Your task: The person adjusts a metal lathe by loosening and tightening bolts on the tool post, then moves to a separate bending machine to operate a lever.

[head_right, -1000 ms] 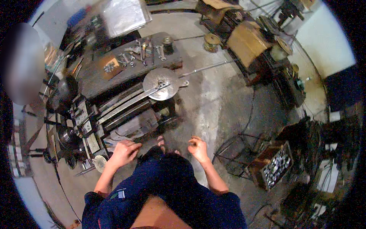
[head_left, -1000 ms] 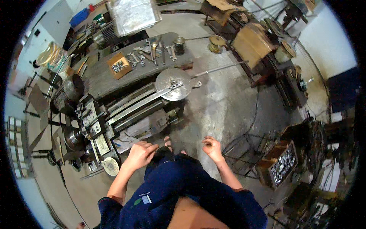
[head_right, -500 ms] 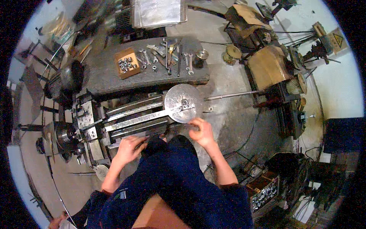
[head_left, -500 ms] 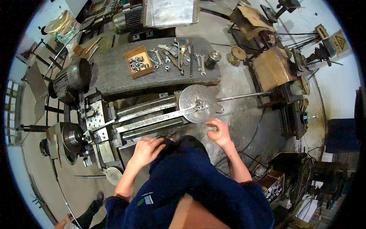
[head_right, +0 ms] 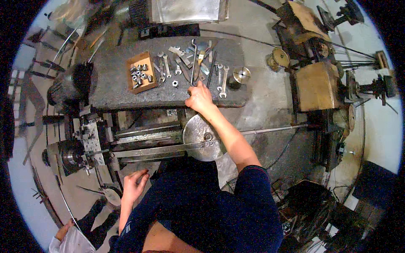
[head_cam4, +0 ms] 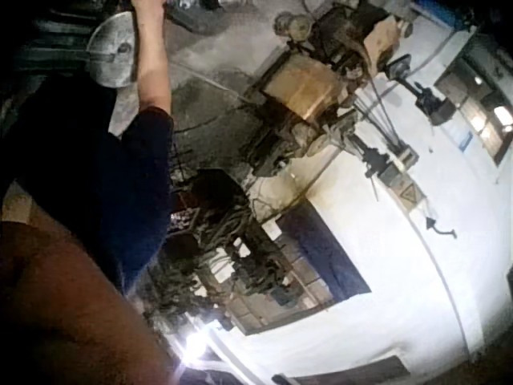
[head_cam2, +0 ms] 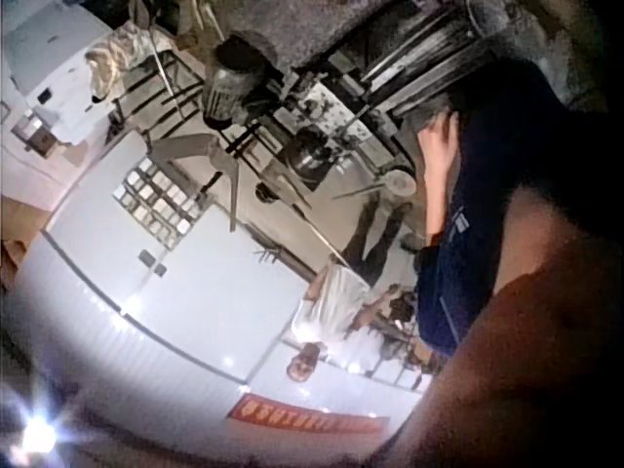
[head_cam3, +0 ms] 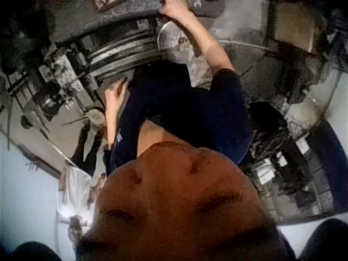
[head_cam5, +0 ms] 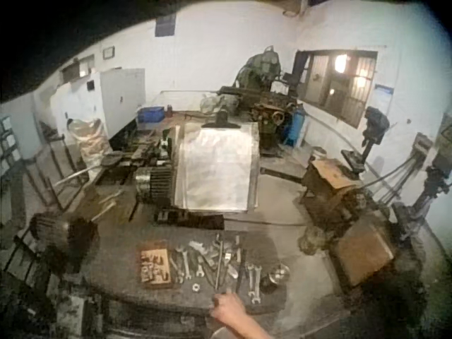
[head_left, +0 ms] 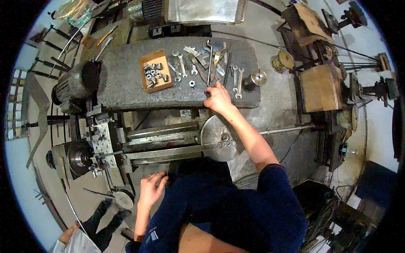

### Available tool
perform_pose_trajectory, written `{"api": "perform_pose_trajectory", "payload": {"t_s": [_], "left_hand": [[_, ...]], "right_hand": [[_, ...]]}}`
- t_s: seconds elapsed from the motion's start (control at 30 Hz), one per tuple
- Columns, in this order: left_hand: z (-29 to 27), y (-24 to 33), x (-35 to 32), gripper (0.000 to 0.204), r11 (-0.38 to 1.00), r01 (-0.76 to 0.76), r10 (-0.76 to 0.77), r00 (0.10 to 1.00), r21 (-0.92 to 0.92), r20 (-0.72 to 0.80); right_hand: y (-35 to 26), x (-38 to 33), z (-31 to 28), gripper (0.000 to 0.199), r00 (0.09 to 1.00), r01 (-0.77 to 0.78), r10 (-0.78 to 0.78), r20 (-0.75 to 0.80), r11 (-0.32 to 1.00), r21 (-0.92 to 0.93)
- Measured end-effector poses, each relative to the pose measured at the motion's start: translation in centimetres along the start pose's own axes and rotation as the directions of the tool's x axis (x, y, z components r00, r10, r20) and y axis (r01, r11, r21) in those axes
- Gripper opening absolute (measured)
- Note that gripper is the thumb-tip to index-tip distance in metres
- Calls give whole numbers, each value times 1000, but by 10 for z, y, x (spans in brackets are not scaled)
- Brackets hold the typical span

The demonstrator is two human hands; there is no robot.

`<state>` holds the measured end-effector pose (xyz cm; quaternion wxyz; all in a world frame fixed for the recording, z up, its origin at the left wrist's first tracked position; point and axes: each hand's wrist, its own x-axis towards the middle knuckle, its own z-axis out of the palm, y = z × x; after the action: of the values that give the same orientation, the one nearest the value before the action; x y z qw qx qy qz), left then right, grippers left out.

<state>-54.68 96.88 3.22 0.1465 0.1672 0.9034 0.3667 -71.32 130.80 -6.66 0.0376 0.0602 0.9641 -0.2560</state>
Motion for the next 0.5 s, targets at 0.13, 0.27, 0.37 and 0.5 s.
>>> {"api": "perform_pose_trajectory", "payload": {"t_s": [0.13, 0.27, 0.37, 0.5], "left_hand": [[1, 13, 21, 18, 992, 122, -123, 991, 28, 53], [3, 19, 42, 20, 987, 142, -146, 988, 71, 49], [8, 21, 52, 21, 989, 126, -127, 992, 78, 10], [9, 30, 70, 21, 978, 177, -187, 978, 106, 93]], "right_hand": [[17, 17, 9, 34, 998, 12, -13, 60, 1000, 20], [32, 26, 4, 26, 997, -28, 18, 76, 990, 139], [37, 30, -15, 22, 995, -64, 28, 93, 908, 413], [62, 32, -6, 20, 989, -140, 58, 136, 658, 740]]}}
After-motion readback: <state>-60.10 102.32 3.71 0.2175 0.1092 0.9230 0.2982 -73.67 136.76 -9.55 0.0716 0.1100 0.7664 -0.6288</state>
